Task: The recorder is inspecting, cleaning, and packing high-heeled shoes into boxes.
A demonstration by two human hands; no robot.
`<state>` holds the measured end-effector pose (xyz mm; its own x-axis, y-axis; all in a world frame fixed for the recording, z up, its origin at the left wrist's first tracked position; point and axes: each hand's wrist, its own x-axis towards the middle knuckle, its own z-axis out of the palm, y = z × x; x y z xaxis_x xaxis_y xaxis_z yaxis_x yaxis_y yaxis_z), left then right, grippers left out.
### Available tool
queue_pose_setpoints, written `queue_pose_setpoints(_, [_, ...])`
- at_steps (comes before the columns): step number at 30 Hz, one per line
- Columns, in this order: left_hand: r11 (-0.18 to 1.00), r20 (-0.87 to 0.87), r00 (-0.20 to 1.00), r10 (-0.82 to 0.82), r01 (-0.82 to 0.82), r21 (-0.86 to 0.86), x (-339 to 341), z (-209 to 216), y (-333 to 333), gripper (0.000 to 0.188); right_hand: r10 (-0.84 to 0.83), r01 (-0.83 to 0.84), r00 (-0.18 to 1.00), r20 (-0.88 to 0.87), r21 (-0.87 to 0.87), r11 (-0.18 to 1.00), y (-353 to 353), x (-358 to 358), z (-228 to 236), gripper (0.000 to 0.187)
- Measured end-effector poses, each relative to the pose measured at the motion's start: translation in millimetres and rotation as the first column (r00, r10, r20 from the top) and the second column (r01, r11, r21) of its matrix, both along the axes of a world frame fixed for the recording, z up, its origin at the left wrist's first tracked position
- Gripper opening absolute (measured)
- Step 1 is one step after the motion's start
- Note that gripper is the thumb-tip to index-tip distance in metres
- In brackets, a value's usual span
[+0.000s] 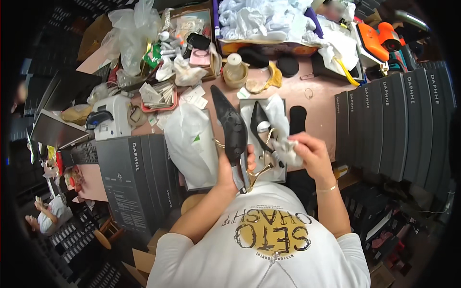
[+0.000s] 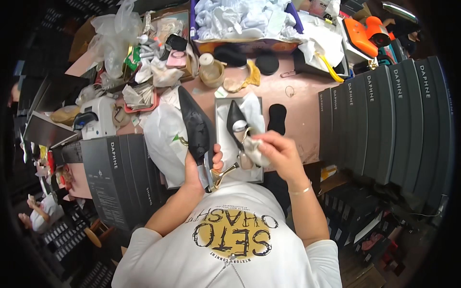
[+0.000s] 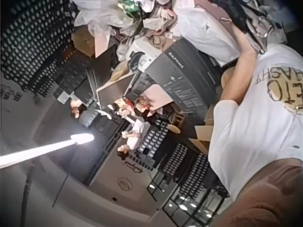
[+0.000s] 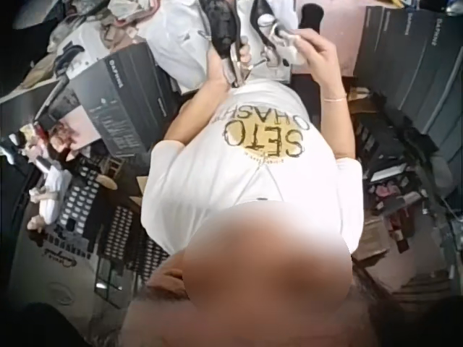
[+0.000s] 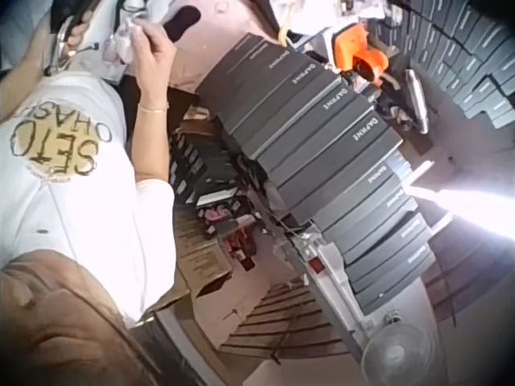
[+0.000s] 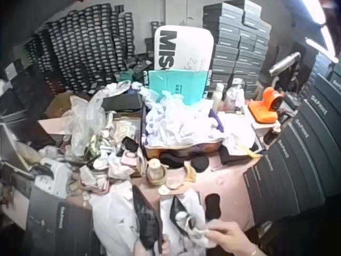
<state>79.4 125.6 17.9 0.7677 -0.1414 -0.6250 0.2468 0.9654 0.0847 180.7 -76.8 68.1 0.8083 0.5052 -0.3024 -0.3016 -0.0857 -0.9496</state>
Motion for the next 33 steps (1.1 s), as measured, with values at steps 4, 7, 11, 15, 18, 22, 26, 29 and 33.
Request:
queue_pose_setpoints(4, [1.000,-0.009,1.000,-0.002,0.002,-0.028,-28,-7,-6,0.040,0.168,-0.150,0.979,0.111,-0.156,0.976,7,-69,23,0.016])
queue_pose_setpoints(7, [0.998,0.018,0.998,-0.059,0.058,0.039,-44,-18,-13,0.037,0.249,-0.155,0.874,0.417,-0.246,0.957,21,-98,34,0.019])
queue_pose_setpoints(11, [0.986,0.071,0.989,-0.130,0.121,0.117,-48,-3,-18,0.030,0.352,-0.110,0.604,0.715,-0.363,0.925,39,-111,26,0.016])
queue_pose_setpoints(15, [0.953,0.034,0.988,-0.148,0.133,0.272,-61,-4,-26,0.024,0.335,-0.066,0.579,0.743,-0.367,0.928,42,-115,12,0.015])
queue_pose_setpoints(18, [0.930,-0.020,1.000,-0.023,0.028,0.368,-60,-2,-35,0.024,0.323,-0.027,0.572,0.754,-0.376,0.926,51,-111,7,0.013])
queue_pose_setpoints(22, [0.860,-0.034,0.996,-0.080,0.086,0.504,-69,-8,-33,0.026,0.435,-0.124,0.516,0.738,-0.439,0.890,44,-123,11,0.013])
queue_pose_setpoints(26, [0.945,-0.021,0.998,-0.067,0.070,0.318,-61,0,-25,0.024,0.469,-0.153,0.452,0.759,-0.452,0.879,45,-122,9,0.014])
queue_pose_setpoints(29, [0.888,-0.043,0.999,-0.002,0.022,0.459,-63,-9,-32,0.025,0.390,-0.079,0.511,0.766,-0.410,0.909,59,-109,4,0.014])
queue_pose_setpoints(33, [0.910,0.005,0.998,-0.062,0.055,0.412,-68,-16,-22,0.024,0.458,-0.178,0.504,0.732,-0.431,0.885,46,-120,9,0.014])
